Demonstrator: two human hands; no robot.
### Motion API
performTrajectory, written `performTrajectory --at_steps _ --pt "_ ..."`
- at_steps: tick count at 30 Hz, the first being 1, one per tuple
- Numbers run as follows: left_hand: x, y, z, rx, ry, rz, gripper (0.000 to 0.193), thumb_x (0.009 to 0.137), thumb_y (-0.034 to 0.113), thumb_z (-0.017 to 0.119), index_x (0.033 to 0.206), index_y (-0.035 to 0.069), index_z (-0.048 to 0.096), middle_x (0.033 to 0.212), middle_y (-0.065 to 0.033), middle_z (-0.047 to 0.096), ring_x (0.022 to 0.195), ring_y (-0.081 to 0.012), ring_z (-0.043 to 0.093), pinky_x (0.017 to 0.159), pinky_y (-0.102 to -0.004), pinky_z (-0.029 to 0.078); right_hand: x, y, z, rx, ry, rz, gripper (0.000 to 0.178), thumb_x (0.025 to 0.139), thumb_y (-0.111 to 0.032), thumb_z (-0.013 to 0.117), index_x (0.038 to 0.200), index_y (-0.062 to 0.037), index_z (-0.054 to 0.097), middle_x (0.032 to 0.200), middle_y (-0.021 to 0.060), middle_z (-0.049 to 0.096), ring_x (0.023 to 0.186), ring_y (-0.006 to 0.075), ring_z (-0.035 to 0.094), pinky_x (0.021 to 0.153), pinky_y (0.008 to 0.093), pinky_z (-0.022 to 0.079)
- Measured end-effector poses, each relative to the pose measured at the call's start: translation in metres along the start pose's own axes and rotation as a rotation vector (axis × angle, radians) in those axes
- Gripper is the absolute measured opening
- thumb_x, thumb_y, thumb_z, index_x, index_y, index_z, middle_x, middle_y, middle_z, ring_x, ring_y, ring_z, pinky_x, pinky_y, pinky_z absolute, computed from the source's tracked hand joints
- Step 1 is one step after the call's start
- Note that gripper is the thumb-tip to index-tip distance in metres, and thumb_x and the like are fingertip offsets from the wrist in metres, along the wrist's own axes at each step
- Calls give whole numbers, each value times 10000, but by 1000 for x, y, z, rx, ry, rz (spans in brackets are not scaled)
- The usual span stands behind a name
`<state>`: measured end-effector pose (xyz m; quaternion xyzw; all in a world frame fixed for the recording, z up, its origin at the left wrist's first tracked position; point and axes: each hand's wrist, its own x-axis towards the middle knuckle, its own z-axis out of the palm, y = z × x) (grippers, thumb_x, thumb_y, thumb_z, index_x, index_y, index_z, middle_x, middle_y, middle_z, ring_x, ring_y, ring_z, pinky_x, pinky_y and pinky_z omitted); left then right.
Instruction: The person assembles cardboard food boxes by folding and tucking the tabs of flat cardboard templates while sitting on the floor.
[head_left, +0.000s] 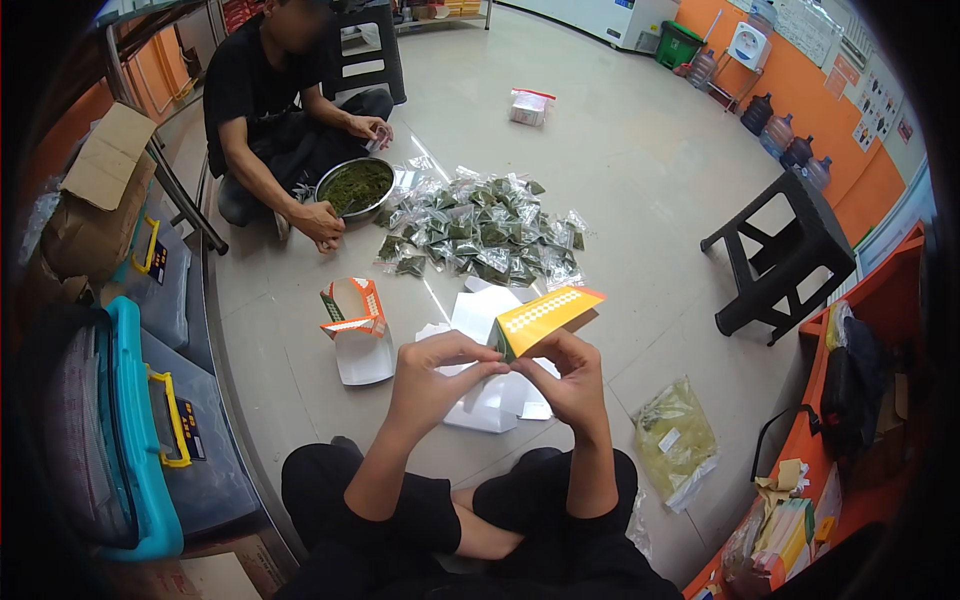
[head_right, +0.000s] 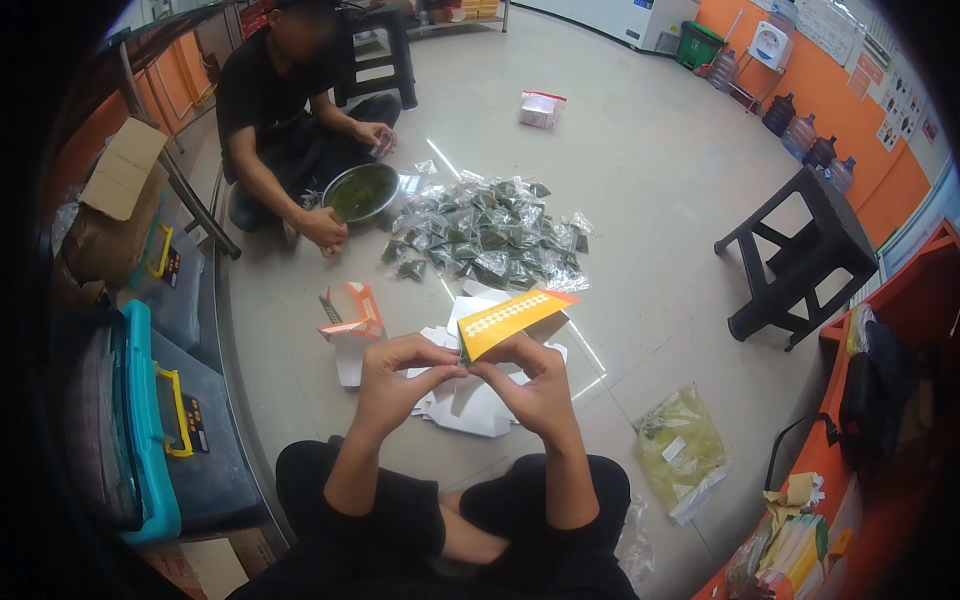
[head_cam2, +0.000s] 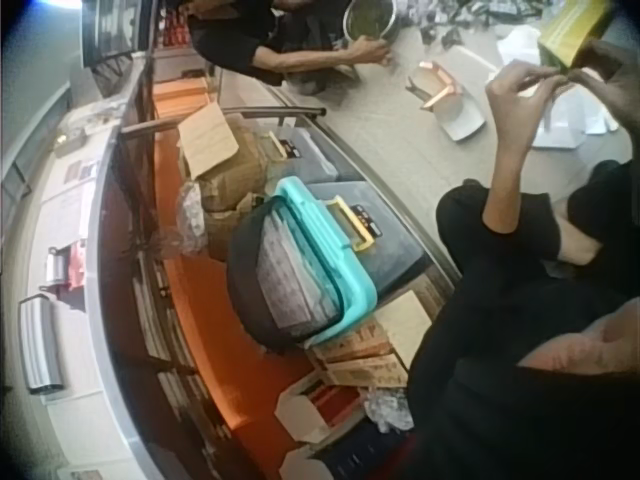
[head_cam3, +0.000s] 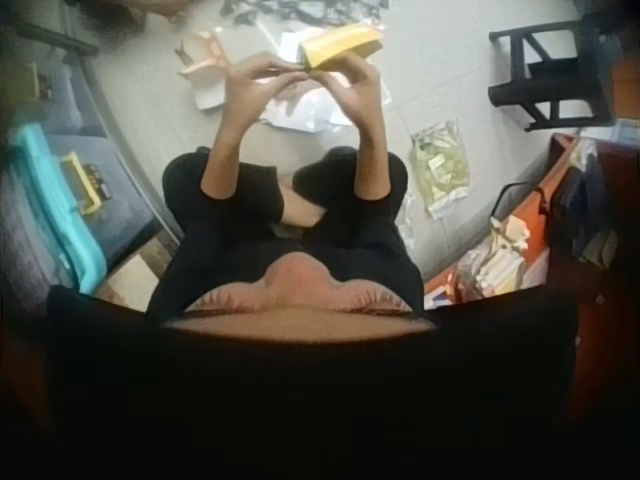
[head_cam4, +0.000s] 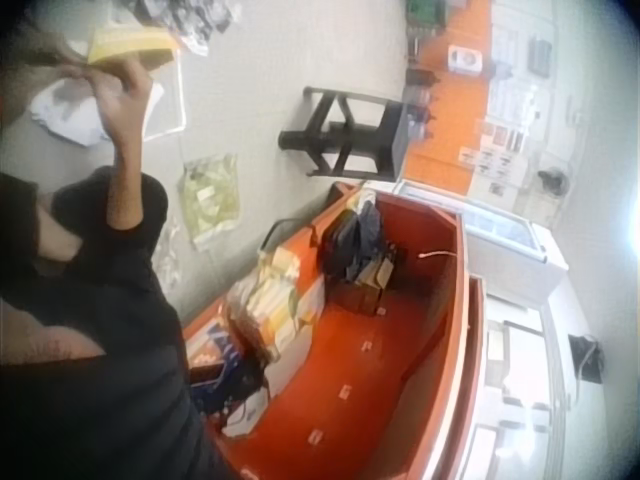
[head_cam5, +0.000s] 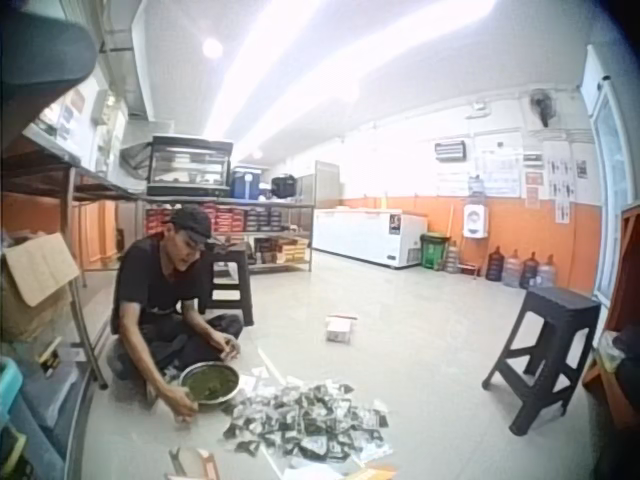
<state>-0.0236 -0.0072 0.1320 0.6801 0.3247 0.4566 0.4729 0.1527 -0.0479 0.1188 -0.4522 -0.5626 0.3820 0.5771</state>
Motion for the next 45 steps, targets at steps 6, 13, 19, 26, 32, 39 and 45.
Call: performTrajectory --at_steps 6,13,19,26,32,39,45 --pt "-5 -3 8 -70 8 -12 96 738 -34 702 826 -37 665 807 -92 663 775 -153 661 717 -249 536 -3 5 -1 56 4 43 215 760 7 664 971 37 637 908 96 670 853 148 632 806 263 470" --pt "3 -11 16 37 171 59 101 748 37 710 825 -13 667 786 -81 678 741 -152 676 668 -249 533 1 20 21 -65 200 60 210 804 -83 667 982 22 632 909 87 671 838 142 637 767 269 488" --pt "16 -68 -2 91 388 -182 110 806 67 645 791 -18 578 773 -79 644 670 -147 656 572 -227 497 8 18 19 59 239 207 146 869 -150 631 816 -23 583 617 -6 564 501 57 534 463 179 400" --pt "20 -89 -6 -149 401 -202 130 820 74 641 844 -21 555 763 -53 618 694 -144 646 600 -221 504 16 2 -7 -631 604 -217 58 816 -52 621 855 -11 605 746 56 590 667 149 559 617 255 425" --pt "18 -74 4 33 167 -181 329 796 83 668 1063 -11 499 1024 -129 562 830 -200 628 720 -297 523 16 37 -29 -643 146 -183 423 707 30 538 1075 -146 650 900 69 611 820 244 550 726 339 437" --pt "9 -46 20 480 -130 181 894 676 43 730 1370 74 166 1343 -157 280 1065 -308 526 903 -372 457 9 53 -12 -906 -21 -221 420 692 10 549 1030 -205 677 859 11 603 872 220 536 769 357 403" --pt "12 -65 25 439 -168 -38 558 793 -41 465 1311 144 371 1240 -148 450 950 -373 576 758 -409 478 11 50 -4 -794 23 -242 250 700 -48 615 932 -129 665 835 40 597 861 231 547 747 366 405"
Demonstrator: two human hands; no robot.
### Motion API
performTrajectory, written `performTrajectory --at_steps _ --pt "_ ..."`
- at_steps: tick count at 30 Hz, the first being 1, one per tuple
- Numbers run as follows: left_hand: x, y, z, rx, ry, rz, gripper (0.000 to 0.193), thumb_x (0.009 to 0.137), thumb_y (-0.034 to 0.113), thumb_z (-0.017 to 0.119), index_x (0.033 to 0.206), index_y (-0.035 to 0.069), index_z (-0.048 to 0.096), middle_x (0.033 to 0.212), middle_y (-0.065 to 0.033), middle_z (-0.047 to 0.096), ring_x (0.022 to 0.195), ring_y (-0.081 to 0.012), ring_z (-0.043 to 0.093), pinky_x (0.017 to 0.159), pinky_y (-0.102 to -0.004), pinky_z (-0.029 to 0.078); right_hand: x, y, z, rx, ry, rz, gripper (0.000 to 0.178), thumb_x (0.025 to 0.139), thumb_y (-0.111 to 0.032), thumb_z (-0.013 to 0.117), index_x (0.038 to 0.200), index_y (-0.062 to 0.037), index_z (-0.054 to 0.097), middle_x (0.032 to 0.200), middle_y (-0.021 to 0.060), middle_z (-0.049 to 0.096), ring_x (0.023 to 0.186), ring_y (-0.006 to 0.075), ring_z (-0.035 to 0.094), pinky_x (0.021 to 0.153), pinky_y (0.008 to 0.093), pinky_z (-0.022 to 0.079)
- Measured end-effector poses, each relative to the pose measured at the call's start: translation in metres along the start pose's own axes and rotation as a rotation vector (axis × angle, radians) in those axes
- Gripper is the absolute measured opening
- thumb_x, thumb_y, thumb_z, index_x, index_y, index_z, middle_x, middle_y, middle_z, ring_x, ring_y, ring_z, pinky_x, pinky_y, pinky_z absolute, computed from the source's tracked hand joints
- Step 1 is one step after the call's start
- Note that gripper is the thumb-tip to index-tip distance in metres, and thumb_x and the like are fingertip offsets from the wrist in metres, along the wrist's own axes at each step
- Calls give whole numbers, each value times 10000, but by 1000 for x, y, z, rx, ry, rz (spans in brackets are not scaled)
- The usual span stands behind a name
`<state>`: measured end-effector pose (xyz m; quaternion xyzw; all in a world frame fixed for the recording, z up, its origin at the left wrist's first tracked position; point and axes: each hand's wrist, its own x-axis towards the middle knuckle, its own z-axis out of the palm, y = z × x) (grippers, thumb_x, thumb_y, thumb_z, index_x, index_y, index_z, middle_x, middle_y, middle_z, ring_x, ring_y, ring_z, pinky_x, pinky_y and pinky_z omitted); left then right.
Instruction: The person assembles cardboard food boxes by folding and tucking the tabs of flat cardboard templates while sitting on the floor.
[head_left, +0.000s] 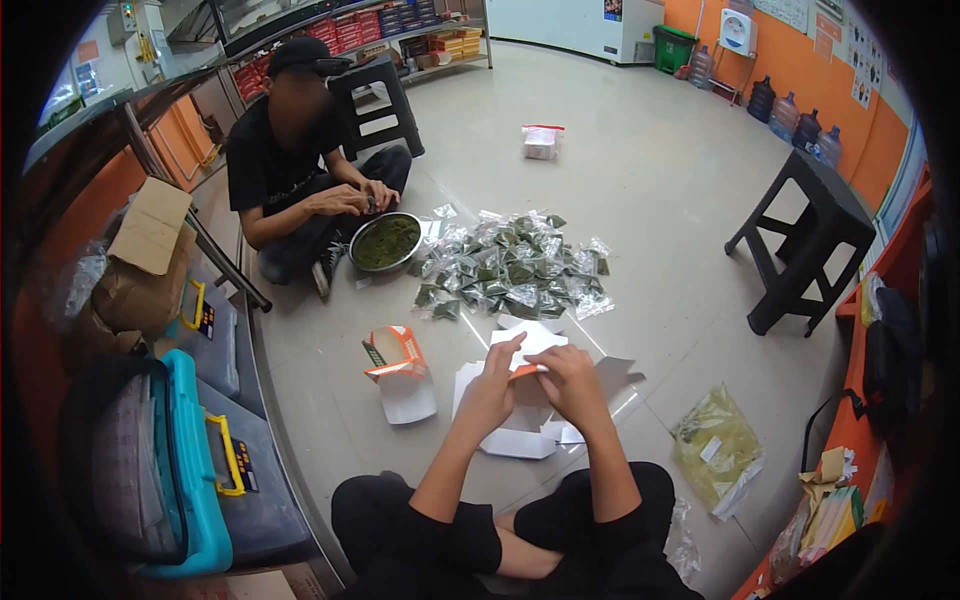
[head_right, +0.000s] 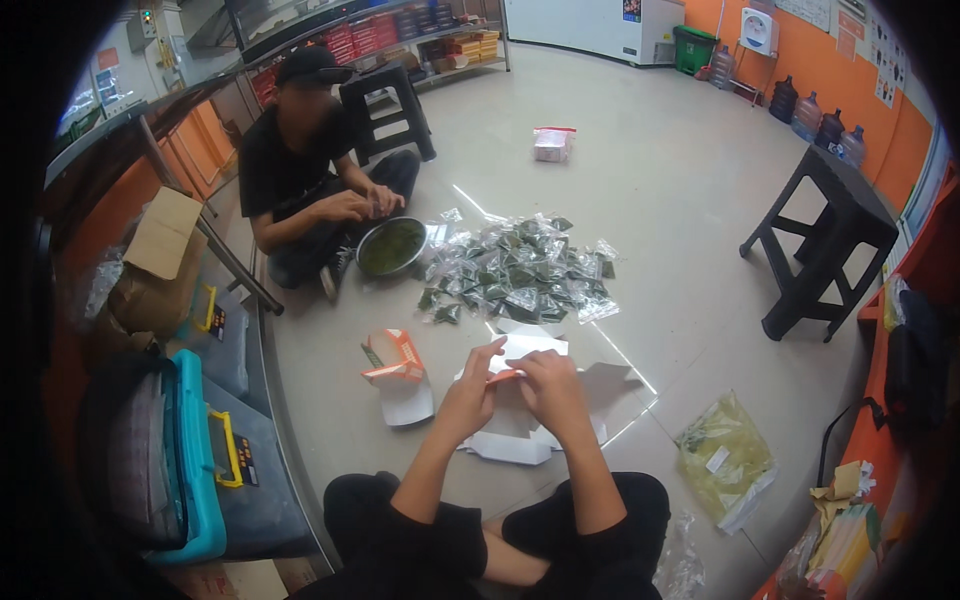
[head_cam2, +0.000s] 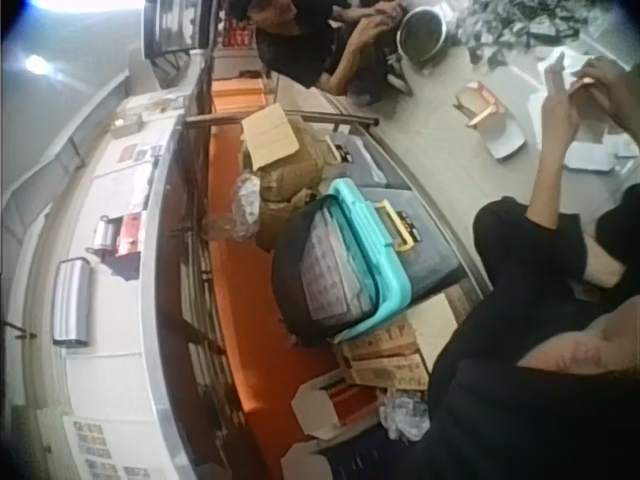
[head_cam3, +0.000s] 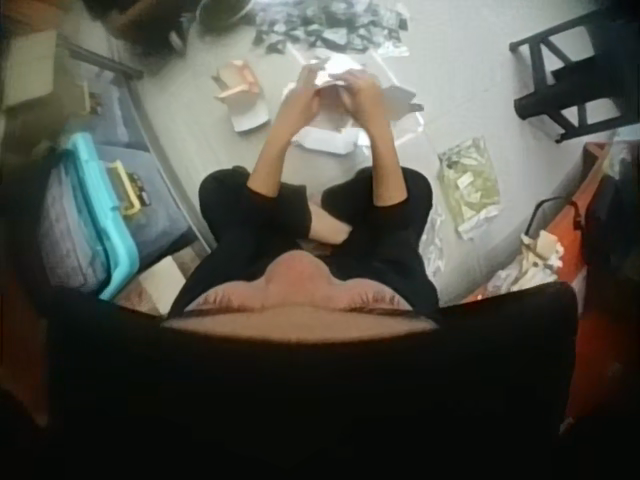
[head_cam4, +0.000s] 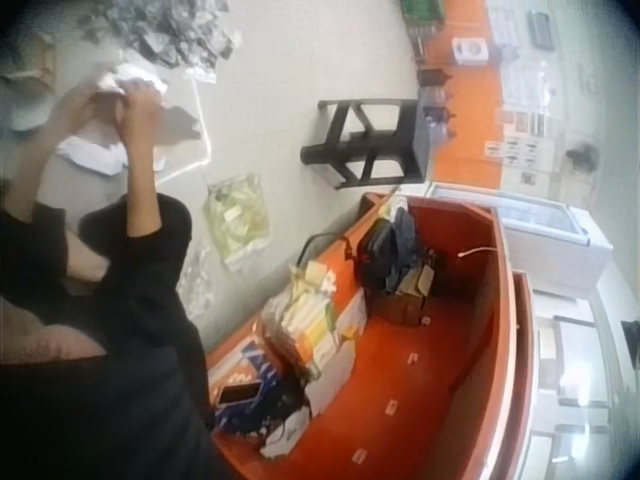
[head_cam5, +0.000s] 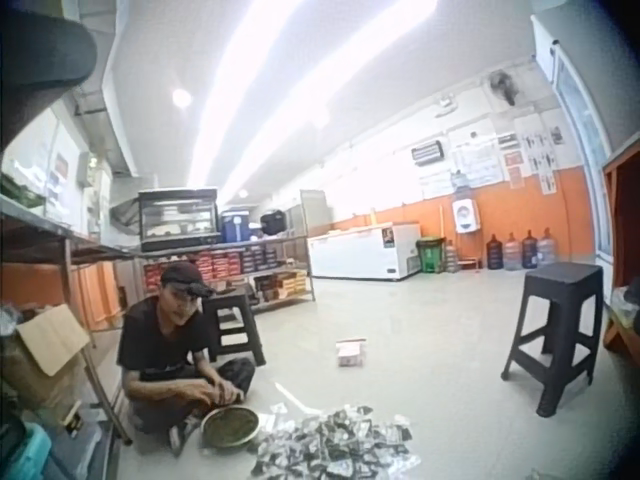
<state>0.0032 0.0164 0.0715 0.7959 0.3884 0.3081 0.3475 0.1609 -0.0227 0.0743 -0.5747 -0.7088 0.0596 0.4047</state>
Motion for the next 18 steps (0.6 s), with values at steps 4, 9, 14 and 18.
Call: performTrajectory --at_steps 4,9,14,18 --pt "4 -4 -4 50 57 154 440 841 -15 449 1259 121 455 1150 -141 526 959 -348 579 772 -398 473 4 -1 -7 5 158 27 97 731 -81 651 827 -101 652 827 48 589 855 241 542 761 365 397" --pt "4 4 -2 -134 94 160 293 892 35 457 1167 84 547 1066 -140 584 935 -315 589 785 -355 467 8 -4 -9 26 262 83 71 722 -117 682 771 -81 645 804 55 554 826 243 519 751 360 385" --pt "5 12 0 -164 140 219 264 891 26 467 1136 60 562 1027 -143 596 923 -303 594 779 -339 465 5 4 -7 6 399 236 125 700 -137 695 704 -45 611 770 74 514 777 236 490 723 358 375" --pt "4 6 4 -232 158 207 224 884 14 474 1079 45 580 978 -133 599 926 -277 599 779 -323 466 3 10 -5 38 394 265 125 697 -132 691 696 -39 608 775 75 513 781 235 490 724 357 376"
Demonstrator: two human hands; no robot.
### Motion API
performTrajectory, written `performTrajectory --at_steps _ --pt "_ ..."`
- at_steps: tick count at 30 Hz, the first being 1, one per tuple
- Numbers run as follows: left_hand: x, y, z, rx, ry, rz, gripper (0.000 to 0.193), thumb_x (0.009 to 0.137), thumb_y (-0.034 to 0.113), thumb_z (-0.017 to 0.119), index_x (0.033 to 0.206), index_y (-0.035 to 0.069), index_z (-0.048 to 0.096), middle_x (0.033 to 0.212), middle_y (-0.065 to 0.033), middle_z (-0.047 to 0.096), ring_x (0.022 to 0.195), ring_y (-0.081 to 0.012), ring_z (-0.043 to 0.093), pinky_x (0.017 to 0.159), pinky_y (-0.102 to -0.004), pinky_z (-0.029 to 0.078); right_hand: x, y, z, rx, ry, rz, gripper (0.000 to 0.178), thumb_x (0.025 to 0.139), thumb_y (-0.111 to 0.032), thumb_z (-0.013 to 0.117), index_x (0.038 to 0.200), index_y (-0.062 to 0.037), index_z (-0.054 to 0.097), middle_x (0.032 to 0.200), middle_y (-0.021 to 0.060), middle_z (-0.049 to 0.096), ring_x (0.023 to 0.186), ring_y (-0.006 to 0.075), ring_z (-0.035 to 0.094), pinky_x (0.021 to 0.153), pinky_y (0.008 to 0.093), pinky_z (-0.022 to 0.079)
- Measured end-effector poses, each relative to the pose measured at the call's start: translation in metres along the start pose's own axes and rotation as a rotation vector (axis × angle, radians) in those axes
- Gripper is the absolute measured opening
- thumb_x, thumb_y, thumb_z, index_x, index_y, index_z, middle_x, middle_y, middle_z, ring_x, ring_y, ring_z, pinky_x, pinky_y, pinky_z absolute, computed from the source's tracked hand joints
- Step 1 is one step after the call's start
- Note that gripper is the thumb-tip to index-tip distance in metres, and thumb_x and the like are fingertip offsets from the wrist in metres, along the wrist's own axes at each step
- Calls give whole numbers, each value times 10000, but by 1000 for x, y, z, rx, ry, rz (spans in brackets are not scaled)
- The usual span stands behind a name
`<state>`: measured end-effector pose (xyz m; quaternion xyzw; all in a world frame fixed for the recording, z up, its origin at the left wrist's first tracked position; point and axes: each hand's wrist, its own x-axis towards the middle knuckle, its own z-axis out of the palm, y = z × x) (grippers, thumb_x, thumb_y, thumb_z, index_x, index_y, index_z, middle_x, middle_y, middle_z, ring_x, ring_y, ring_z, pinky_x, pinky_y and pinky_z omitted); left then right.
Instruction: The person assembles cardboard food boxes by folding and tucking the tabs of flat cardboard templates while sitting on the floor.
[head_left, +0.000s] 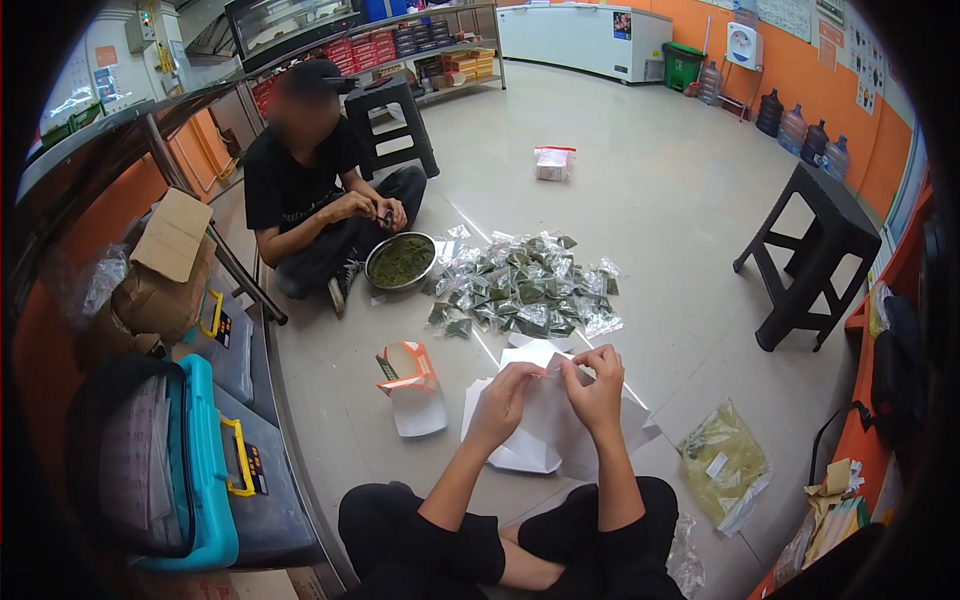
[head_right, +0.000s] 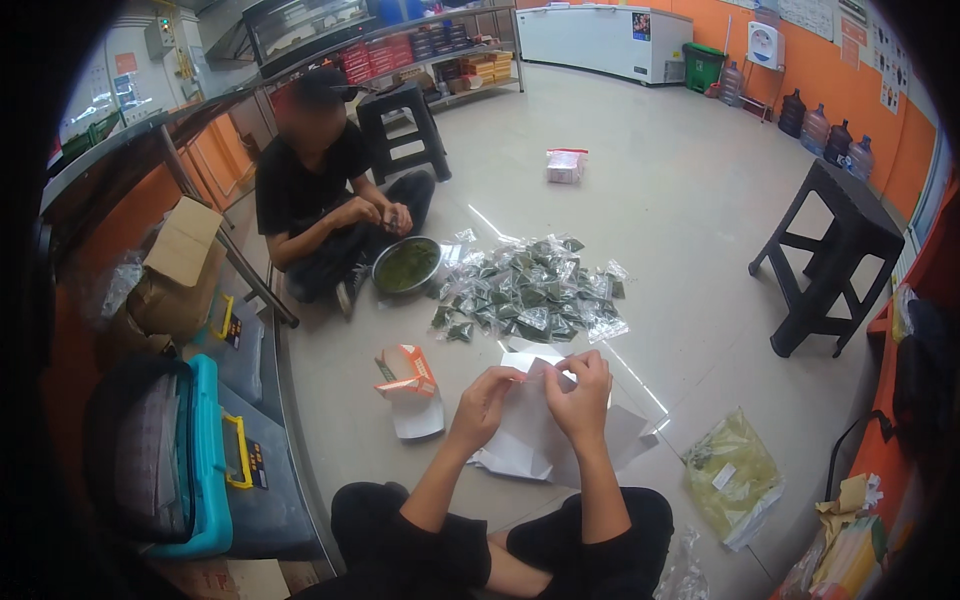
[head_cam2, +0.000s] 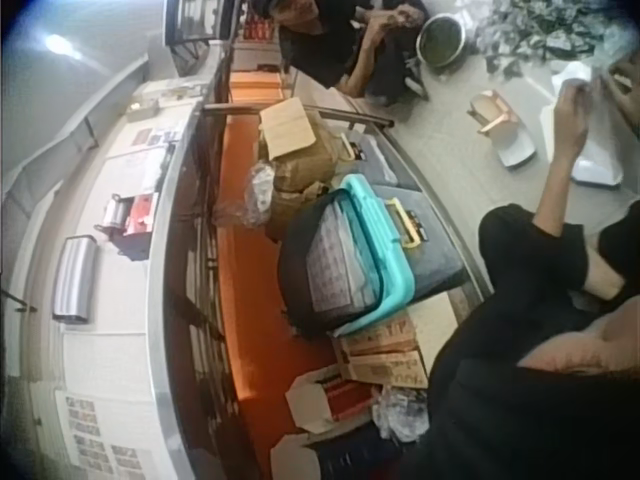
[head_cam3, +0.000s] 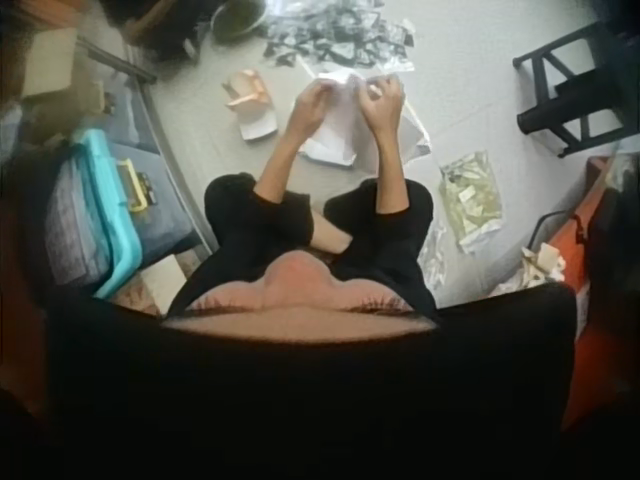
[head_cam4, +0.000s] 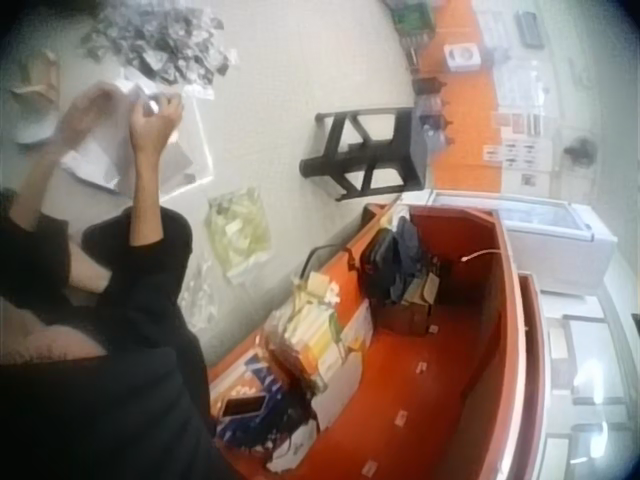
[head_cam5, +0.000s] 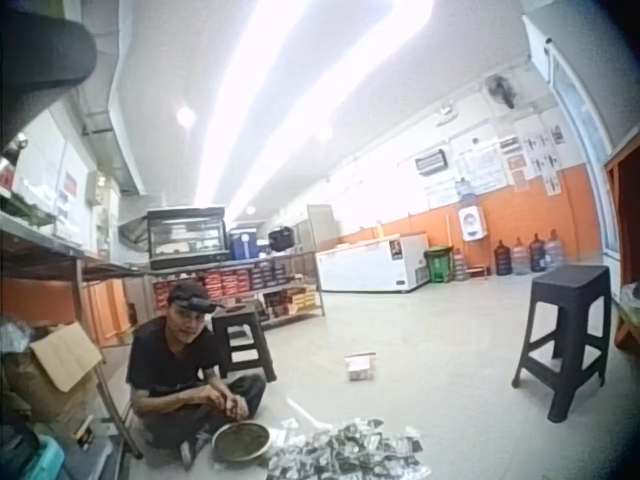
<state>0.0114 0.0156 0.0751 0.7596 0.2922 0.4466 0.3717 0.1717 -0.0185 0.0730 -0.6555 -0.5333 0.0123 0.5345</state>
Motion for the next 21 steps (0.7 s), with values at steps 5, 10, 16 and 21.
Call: performTrajectory --at_steps 5,10,16,21 --pt "-1 5 5 -48 -81 -71 170 888 60 505 1037 41 583 1076 -130 552 950 -298 592 799 -326 468 1 8 -1 2 -18 32 134 709 -156 686 724 -39 623 782 70 510 793 231 490 743 357 371" --pt "-4 10 1 80 -258 -20 201 890 154 558 1064 52 559 1174 -121 492 971 -289 587 802 -333 487 1 3 -5 -69 -84 4 128 698 -186 706 770 -89 662 861 50 511 890 231 478 812 365 353" --pt "-9 4 3 -279 -75 -415 330 886 225 592 1115 1 512 1196 -111 468 1140 -224 500 876 -344 473 1 -2 -2 -6 -163 -137 143 678 -203 741 784 -118 695 888 50 502 949 239 446 836 357 340" --pt "-12 -37 0 -369 -375 -471 461 904 320 553 1215 -5 452 1164 -120 532 1128 -172 486 936 -313 408 -3 -5 1 193 -287 -210 132 657 -178 747 761 -113 698 923 71 509 972 267 454 861 384 362"
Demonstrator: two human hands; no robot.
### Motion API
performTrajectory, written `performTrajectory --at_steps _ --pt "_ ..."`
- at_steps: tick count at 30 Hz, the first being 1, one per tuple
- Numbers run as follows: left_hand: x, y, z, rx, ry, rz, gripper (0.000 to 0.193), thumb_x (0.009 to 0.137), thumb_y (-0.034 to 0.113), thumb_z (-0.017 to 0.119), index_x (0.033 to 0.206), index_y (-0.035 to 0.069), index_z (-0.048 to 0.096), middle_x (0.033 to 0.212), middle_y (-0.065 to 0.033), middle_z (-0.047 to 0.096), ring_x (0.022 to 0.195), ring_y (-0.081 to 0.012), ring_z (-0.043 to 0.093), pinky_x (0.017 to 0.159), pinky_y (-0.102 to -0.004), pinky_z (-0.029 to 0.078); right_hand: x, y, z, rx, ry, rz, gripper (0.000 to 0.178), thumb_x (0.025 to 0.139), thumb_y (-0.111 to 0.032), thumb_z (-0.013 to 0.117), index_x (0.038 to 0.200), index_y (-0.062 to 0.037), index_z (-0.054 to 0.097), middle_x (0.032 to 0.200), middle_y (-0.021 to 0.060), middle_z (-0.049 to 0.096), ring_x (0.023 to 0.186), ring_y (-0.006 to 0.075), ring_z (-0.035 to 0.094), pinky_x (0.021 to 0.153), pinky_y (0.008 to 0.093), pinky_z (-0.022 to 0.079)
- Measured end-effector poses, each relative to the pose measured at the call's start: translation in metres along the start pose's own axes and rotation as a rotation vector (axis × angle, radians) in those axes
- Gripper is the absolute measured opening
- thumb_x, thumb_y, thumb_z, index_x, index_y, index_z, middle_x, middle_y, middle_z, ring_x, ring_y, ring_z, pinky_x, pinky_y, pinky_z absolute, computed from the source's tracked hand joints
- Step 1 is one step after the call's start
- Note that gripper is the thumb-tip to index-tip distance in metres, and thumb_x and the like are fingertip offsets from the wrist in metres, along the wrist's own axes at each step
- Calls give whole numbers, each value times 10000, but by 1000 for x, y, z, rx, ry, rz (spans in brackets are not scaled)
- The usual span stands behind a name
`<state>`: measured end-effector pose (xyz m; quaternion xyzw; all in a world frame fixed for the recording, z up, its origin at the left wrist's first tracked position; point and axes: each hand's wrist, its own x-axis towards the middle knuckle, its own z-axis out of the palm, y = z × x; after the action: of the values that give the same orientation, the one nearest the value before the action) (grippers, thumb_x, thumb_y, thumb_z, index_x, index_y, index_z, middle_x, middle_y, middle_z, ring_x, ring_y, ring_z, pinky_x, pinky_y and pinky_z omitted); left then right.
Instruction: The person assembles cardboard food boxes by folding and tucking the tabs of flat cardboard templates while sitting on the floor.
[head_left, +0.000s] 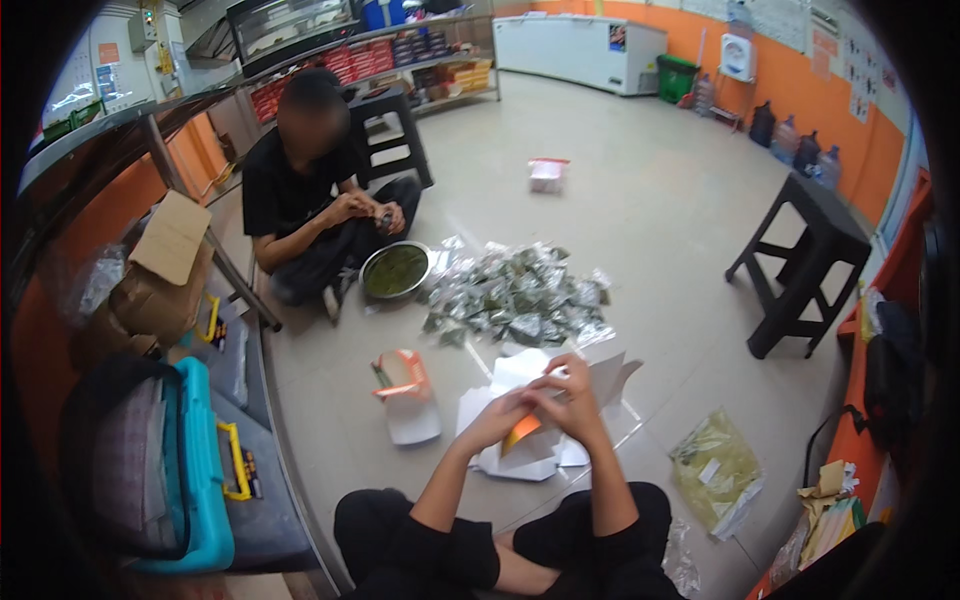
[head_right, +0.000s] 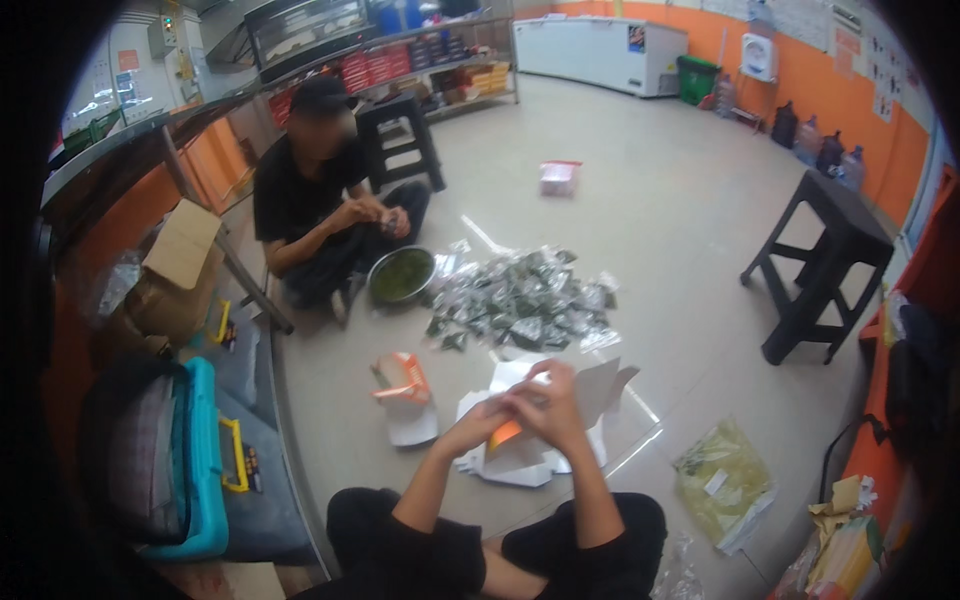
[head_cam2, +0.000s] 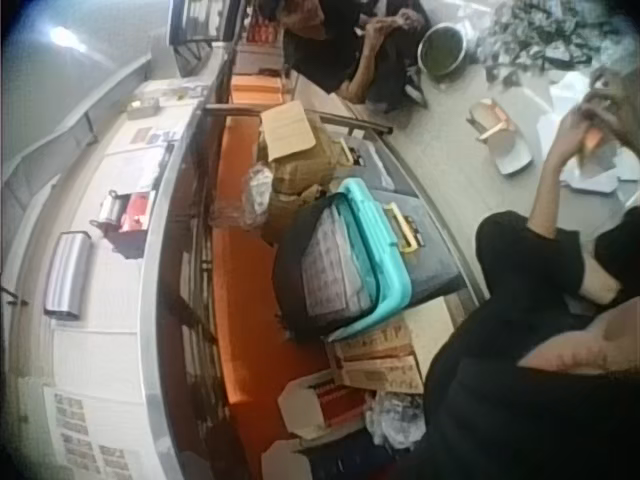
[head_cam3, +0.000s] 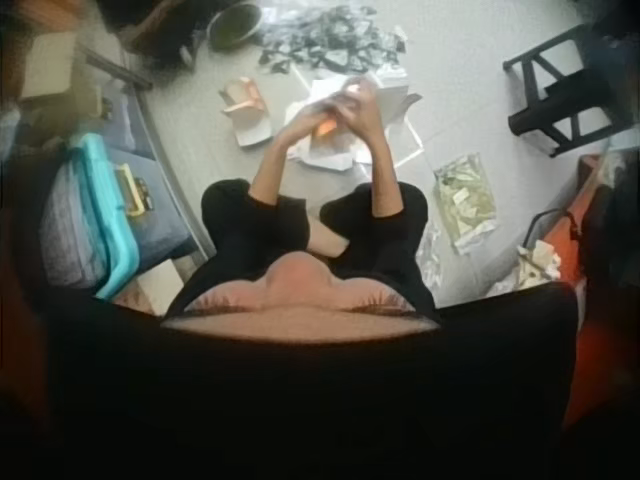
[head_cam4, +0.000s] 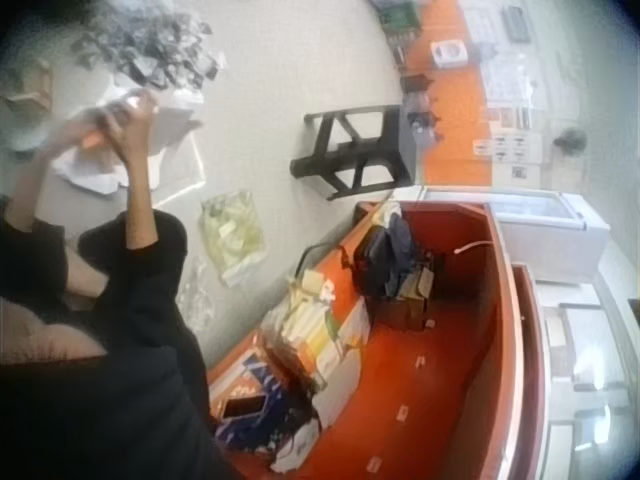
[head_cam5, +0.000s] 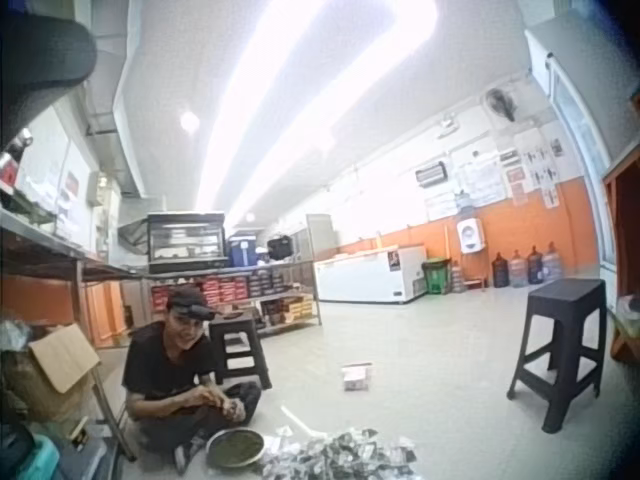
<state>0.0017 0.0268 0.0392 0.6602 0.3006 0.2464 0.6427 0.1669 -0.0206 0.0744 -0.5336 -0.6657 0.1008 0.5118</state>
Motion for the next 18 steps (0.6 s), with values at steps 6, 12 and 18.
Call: performTrajectory --at_steps 6,12,18 --pt "-8 -15 4 305 114 64 478 956 361 375 1259 5 474 1151 -168 589 1070 -233 544 930 -349 403 -4 -70 -41 -192 178 -34 346 766 -163 678 1101 -107 608 1164 146 489 1129 326 426 982 424 322" --pt "-33 17 -20 239 531 -15 548 949 437 395 1043 -66 592 866 -92 636 842 -187 587 750 -324 459 -91 -83 -182 -311 1045 225 482 861 -129 558 1290 24 399 1261 176 448 1215 317 379 1035 407 264" --pt "-75 53 -46 -179 896 48 454 962 371 414 1096 -34 568 868 -75 595 864 -195 564 837 -314 440 -242 -40 -110 -604 78 453 548 805 -324 598 1234 -8 468 1222 211 475 1163 374 432 996 440 330"
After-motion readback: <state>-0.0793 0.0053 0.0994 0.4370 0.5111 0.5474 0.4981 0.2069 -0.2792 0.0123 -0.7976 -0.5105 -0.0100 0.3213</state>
